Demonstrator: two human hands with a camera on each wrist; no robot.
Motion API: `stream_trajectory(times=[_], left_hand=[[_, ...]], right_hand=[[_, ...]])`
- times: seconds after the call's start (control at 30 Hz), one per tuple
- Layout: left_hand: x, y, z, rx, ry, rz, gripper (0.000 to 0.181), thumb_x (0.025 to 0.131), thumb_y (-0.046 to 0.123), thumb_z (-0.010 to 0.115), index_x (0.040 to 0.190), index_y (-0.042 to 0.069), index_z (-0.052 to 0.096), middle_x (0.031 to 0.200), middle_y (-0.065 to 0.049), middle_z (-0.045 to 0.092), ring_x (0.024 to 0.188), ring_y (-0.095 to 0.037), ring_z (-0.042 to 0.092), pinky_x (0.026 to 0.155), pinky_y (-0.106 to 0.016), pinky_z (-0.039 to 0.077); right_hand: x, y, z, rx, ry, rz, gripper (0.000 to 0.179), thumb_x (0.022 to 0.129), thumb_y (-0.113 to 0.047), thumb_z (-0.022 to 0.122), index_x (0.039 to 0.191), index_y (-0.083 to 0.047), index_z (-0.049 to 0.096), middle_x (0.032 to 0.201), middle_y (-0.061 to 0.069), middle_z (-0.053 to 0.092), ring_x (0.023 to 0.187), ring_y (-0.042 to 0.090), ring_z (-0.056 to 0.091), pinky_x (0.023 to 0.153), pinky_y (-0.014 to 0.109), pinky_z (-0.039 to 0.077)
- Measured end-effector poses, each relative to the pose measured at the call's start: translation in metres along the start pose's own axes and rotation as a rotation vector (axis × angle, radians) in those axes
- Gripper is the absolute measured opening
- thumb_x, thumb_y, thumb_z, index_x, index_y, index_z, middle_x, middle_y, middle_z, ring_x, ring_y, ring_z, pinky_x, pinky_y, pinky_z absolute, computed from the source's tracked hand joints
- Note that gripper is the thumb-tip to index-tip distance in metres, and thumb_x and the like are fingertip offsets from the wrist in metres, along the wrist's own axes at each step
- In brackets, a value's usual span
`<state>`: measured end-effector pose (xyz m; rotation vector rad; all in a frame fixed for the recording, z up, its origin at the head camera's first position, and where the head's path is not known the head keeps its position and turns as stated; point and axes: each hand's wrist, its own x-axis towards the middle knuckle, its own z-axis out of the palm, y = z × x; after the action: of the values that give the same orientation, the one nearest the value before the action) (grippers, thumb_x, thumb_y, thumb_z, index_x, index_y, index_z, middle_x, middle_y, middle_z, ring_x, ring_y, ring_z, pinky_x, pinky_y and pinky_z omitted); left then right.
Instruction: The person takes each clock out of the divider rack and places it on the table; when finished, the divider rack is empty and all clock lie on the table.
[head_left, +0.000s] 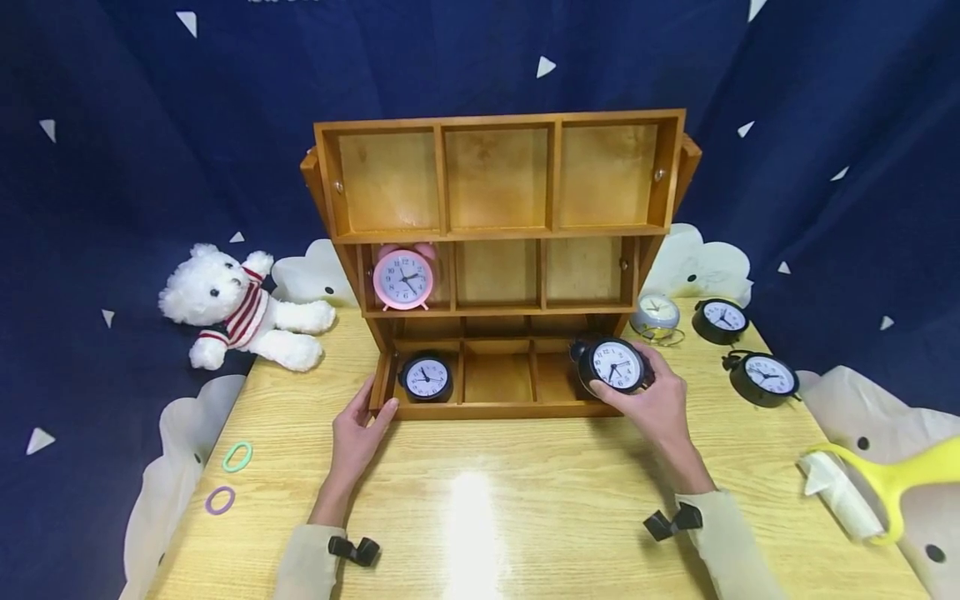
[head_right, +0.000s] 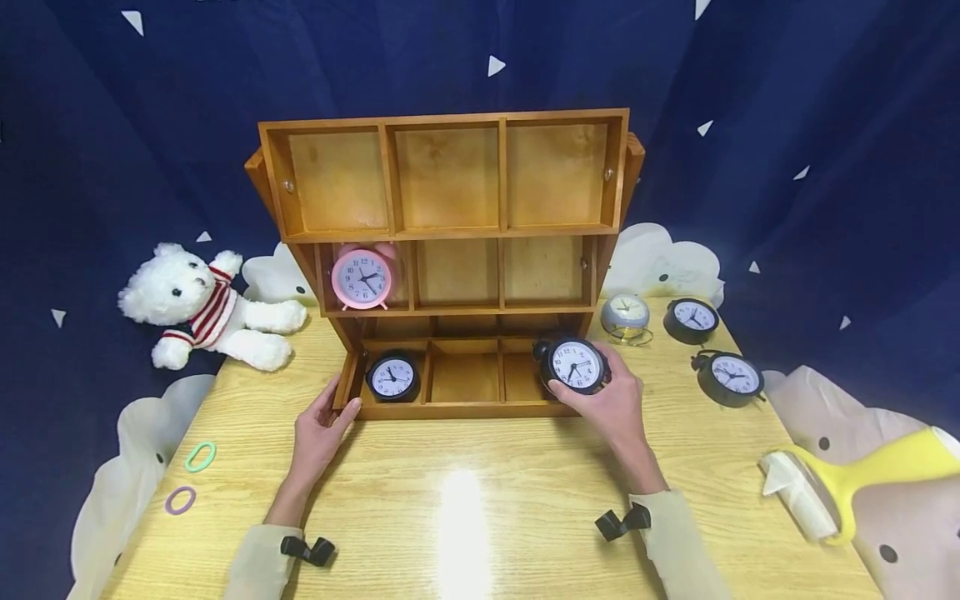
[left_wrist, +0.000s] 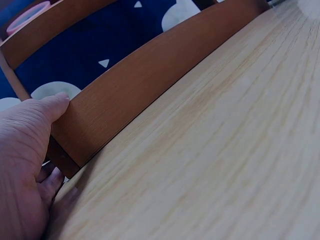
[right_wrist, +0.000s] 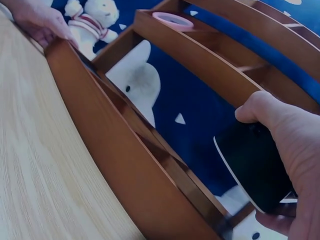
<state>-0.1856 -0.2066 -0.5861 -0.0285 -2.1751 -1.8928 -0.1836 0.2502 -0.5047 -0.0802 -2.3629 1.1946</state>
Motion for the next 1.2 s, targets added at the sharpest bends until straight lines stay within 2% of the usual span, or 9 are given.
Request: stream_trajectory(times=[0.17, 0.27, 0.4, 0.5, 0.63, 0.77, 0.87, 0.97, 1.2], left_hand=[[0.001, -0.001, 0.001, 0.018, 0.003, -0.002, 0.065, 0.096, 0.013, 0.078, 0.154, 0.003, 0.050, 0.156, -0.020, 0.049, 0.141, -0.036, 0.050, 0.110, -0.021, 0.043], [0.000, -0.001, 0.000, 0.016, 0.002, -0.004, 0.065, 0.096, 0.013, 0.078, 0.154, 0.004, 0.050, 0.156, -0.019, 0.049, 0.142, -0.034, 0.049, 0.110, -0.019, 0.043], [0.000, -0.001, 0.000, 0.016, 0.001, -0.008, 0.065, 0.097, 0.014, 0.078, 0.155, 0.005, 0.050, 0.156, -0.017, 0.049, 0.142, -0.032, 0.049, 0.109, -0.017, 0.043], [0.000, -0.001, 0.000, 0.023, 0.002, -0.001, 0.065, 0.097, 0.014, 0.077, 0.154, 0.004, 0.050, 0.156, -0.019, 0.050, 0.142, -0.034, 0.049, 0.110, -0.018, 0.043], [0.000, 0.000, 0.000, 0.035, 0.002, 0.007, 0.065, 0.097, 0.013, 0.077, 0.154, 0.003, 0.049, 0.155, -0.021, 0.050, 0.140, -0.036, 0.050, 0.109, -0.019, 0.044], [-0.002, 0.000, -0.002, 0.044, 0.006, -0.006, 0.066, 0.096, 0.014, 0.078, 0.155, 0.004, 0.049, 0.155, -0.018, 0.050, 0.140, -0.034, 0.051, 0.107, -0.014, 0.044], [-0.004, 0.000, -0.003, 0.052, 0.008, -0.020, 0.067, 0.096, 0.016, 0.079, 0.155, 0.005, 0.050, 0.155, -0.017, 0.051, 0.139, -0.031, 0.052, 0.105, -0.012, 0.044], [-0.003, -0.001, -0.002, 0.045, 0.000, -0.020, 0.067, 0.096, 0.018, 0.079, 0.155, 0.006, 0.049, 0.155, -0.017, 0.051, 0.140, -0.029, 0.051, 0.106, -0.012, 0.044], [0.000, -0.002, 0.000, 0.015, 0.005, 0.006, 0.064, 0.096, 0.014, 0.078, 0.154, 0.005, 0.051, 0.153, -0.019, 0.053, 0.140, -0.031, 0.052, 0.106, -0.014, 0.044]], right_hand=[[-0.002, 0.010, -0.017, -0.017, 0.045, 0.024, 0.077, 0.065, -0.021, 0.100, 0.132, -0.002, 0.066, 0.121, 0.022, 0.073, 0.104, 0.031, 0.067, 0.082, 0.016, 0.044], [-0.002, 0.018, -0.026, -0.005, 0.064, 0.044, 0.075, 0.066, -0.017, 0.099, 0.131, -0.001, 0.066, 0.121, 0.021, 0.073, 0.101, 0.019, 0.066, 0.080, 0.006, 0.045], [-0.001, 0.029, -0.037, 0.026, 0.098, 0.087, 0.070, 0.068, -0.013, 0.098, 0.129, 0.002, 0.065, 0.120, 0.023, 0.072, 0.095, -0.003, 0.060, 0.078, 0.001, 0.047], [0.001, 0.037, -0.044, -0.001, 0.132, 0.130, 0.070, 0.069, -0.015, 0.098, 0.128, 0.001, 0.065, 0.119, 0.022, 0.072, 0.094, -0.004, 0.058, 0.078, 0.003, 0.045], [0.004, 0.050, -0.050, -0.081, 0.173, 0.177, 0.076, 0.068, -0.023, 0.099, 0.131, 0.001, 0.064, 0.121, 0.023, 0.071, 0.100, 0.021, 0.063, 0.079, 0.012, 0.041], [0.004, 0.063, -0.052, -0.117, 0.151, 0.234, 0.084, 0.070, -0.027, 0.097, 0.140, 0.002, 0.059, 0.128, 0.028, 0.067, 0.110, 0.041, 0.062, 0.087, 0.031, 0.046], [0.002, 0.073, -0.051, -0.137, 0.117, 0.264, 0.086, 0.073, -0.028, 0.095, 0.143, 0.003, 0.055, 0.131, 0.031, 0.064, 0.114, 0.045, 0.060, 0.094, 0.047, 0.047], [0.004, 0.084, -0.049, -0.158, 0.102, 0.265, 0.087, 0.074, -0.029, 0.094, 0.143, 0.006, 0.053, 0.132, 0.034, 0.061, 0.116, 0.049, 0.056, 0.098, 0.059, 0.045], [0.011, 0.102, -0.048, -0.187, 0.091, 0.271, 0.090, 0.076, -0.032, 0.092, 0.145, 0.008, 0.049, 0.134, 0.036, 0.059, 0.120, 0.052, 0.054, 0.101, 0.062, 0.044]])
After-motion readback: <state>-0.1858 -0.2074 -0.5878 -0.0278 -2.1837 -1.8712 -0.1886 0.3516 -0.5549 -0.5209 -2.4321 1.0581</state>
